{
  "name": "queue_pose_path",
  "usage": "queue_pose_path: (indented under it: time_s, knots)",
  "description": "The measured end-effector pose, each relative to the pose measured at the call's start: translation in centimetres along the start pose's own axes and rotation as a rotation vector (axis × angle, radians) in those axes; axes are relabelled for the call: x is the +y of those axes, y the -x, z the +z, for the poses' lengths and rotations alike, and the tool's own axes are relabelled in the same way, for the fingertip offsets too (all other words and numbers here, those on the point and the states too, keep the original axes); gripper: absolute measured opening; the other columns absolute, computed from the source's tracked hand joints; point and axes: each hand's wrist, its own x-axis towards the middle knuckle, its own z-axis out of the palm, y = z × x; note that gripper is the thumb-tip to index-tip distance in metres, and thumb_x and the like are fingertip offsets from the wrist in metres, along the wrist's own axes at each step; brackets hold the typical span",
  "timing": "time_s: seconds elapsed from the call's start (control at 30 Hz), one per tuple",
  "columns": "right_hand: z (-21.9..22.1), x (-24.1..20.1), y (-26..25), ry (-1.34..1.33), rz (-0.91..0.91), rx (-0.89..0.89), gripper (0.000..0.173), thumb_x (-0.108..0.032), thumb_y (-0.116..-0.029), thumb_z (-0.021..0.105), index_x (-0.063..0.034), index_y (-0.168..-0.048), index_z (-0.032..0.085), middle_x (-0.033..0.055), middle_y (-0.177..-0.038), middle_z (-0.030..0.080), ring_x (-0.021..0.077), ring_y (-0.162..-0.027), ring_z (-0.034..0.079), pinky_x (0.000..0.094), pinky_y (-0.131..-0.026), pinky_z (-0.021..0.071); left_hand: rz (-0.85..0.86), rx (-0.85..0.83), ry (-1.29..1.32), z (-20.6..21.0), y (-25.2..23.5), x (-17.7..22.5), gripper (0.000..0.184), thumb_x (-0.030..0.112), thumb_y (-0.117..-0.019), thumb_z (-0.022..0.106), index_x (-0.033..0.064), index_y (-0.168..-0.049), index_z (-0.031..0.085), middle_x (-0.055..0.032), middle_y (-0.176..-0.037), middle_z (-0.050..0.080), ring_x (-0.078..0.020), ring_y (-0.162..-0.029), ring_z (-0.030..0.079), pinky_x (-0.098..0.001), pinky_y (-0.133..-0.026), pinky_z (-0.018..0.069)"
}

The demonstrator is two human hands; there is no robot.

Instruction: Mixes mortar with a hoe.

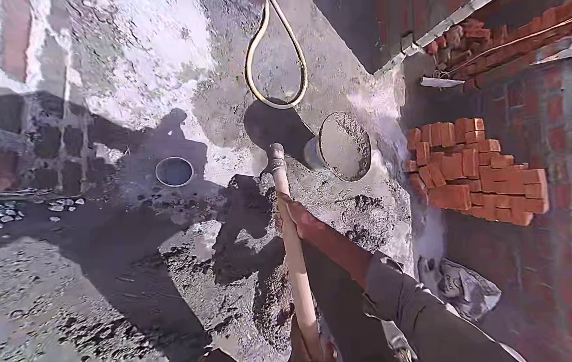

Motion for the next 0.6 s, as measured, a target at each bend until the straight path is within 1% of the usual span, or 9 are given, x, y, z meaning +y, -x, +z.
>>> queue_pose_path:
  time_s: [0.07, 0.1, 0.17, 0.23, 0.3, 0.37, 0.47, 0.53, 0.6]
  knots:
    - [-3.7, -6.3, 3.7, -0.116, -0.119, 0.034, 0.046, -0.054, -0.1075, 0.04, -0.01, -0.096, 0.048, 0.0022, -0.062, 0.049, 0.0135, -0.045, 0.053, 0.0282, -0.042, 0.0505, 0.156, 0.018, -0.079, 0.3, -0.2, 4.0, 0.088, 0.044, -0.0905, 0.07, -0.0115, -0.15, 0.037, -0.0252, -0.105, 0.073, -0.0387, -0.09, 0.073, -0.0582, -0.082, 0.0572]
    - [-5.4, -8.9, 5.7, -0.153, -0.2, 0.066, 0.046, -0.053, -0.1078, 0.04, -0.0094, -0.097, 0.048, 0.0026, -0.061, 0.05, 0.0134, -0.045, 0.054, 0.0274, -0.042, 0.0509, 0.213, 0.009, -0.08, 0.3, -0.6, 5.7, 0.086, 0.043, -0.0908, 0.07, -0.0113, -0.149, 0.039, -0.0245, -0.105, 0.073, -0.0379, -0.09, 0.073, -0.0579, -0.083, 0.0572]
    - [-8.3, -12.6, 9.3, -0.178, -0.419, 0.192, 0.038, -0.045, -0.1083, 0.045, -0.0102, -0.095, 0.052, 0.0021, -0.059, 0.051, 0.0128, -0.045, 0.054, 0.0268, -0.044, 0.0513, 0.32, 0.007, -0.055, 0.6, -2.6, 8.2, 0.081, 0.039, -0.0906, 0.071, -0.0098, -0.149, 0.042, -0.0251, -0.111, 0.072, -0.0375, -0.096, 0.073, -0.0584, -0.086, 0.0565]
    - [-10.3, -13.6, 11.3, -0.166, -0.669, 0.321, 0.023, -0.033, -0.1077, 0.051, -0.0113, -0.103, 0.056, -0.0002, -0.059, 0.051, 0.0104, -0.045, 0.053, 0.0264, -0.045, 0.0517, 0.363, 0.038, -0.04, 1.2, -6.3, 8.4, 0.079, 0.039, -0.0903, 0.068, -0.001, -0.153, 0.042, -0.0215, -0.124, 0.07, -0.0346, -0.105, 0.071, -0.0576, -0.09, 0.0561]
    - [-12.0, -13.8, 10.5, -0.184, -0.897, 0.447, 0.012, -0.019, -0.1021, 0.057, -0.0087, -0.096, 0.058, 0.0006, -0.057, 0.053, 0.0112, -0.045, 0.053, 0.0276, -0.046, 0.0518, 0.376, 0.113, -0.045, 1.9, -11.9, 6.6, 0.082, 0.041, -0.0904, 0.061, 0.0044, -0.159, 0.034, -0.0189, -0.131, 0.066, -0.0343, -0.114, 0.067, -0.058, -0.096, 0.0534]
    - [-14.3, -14.2, 8.2, -0.237, -1.041, 0.582, 0.009, -0.009, -0.0942, 0.061, -0.007, -0.087, 0.057, 0.0025, -0.053, 0.055, 0.0144, -0.042, 0.054, 0.0316, -0.044, 0.0518, 0.345, 0.177, -0.023, 1.4, -16.2, 4.0, 0.083, 0.04, -0.0919, 0.059, 0.0023, -0.16, 0.029, -0.0233, -0.14, 0.06, -0.0385, -0.124, 0.062, -0.059, -0.105, 0.0472]
    - [-17.9, -16.9, 6.5, -0.198, -1.201, 0.72, 0.008, -0.007, -0.0918, 0.063, -0.0076, -0.092, 0.055, 0.0005, -0.056, 0.057, 0.0131, -0.044, 0.057, 0.0309, -0.045, 0.054, 0.17, 0.197, 0.046, -1.6, -19.2, -0.2, 0.072, 0.025, -0.0969, 0.066, 0.0021, -0.157, 0.034, -0.0258, -0.124, 0.067, -0.0382, -0.109, 0.069, -0.0575, -0.098, 0.0524]
    - [-19.2, -19.0, 7.2, -0.184, -1.331, 0.759, 0.008, -0.004, -0.0896, 0.061, -0.0071, -0.088, 0.054, 0.0003, -0.055, 0.057, 0.0132, -0.044, 0.057, 0.0312, -0.045, 0.0543, -0.008, 0.192, -0.017, -3.8, -19.5, -4.5, 0.069, 0.026, -0.1001, 0.064, 0.0025, -0.157, 0.033, -0.0255, -0.114, 0.071, -0.0419, -0.102, 0.071, -0.0633, -0.093, 0.0522]
    - [-20.0, -20.0, 9.3, -0.18, -1.423, 0.771, 0.008, -0.006, -0.0889, 0.059, -0.0082, -0.085, 0.053, 0.0008, -0.053, 0.056, 0.0147, -0.043, 0.057, 0.0327, -0.044, 0.0542, -0.118, 0.214, -0.08, -5.4, -19.2, -9.7, 0.068, 0.028, -0.1004, 0.063, 0.0014, -0.156, 0.034, -0.0281, -0.112, 0.071, -0.0471, -0.102, 0.069, -0.0682, -0.093, 0.0495]
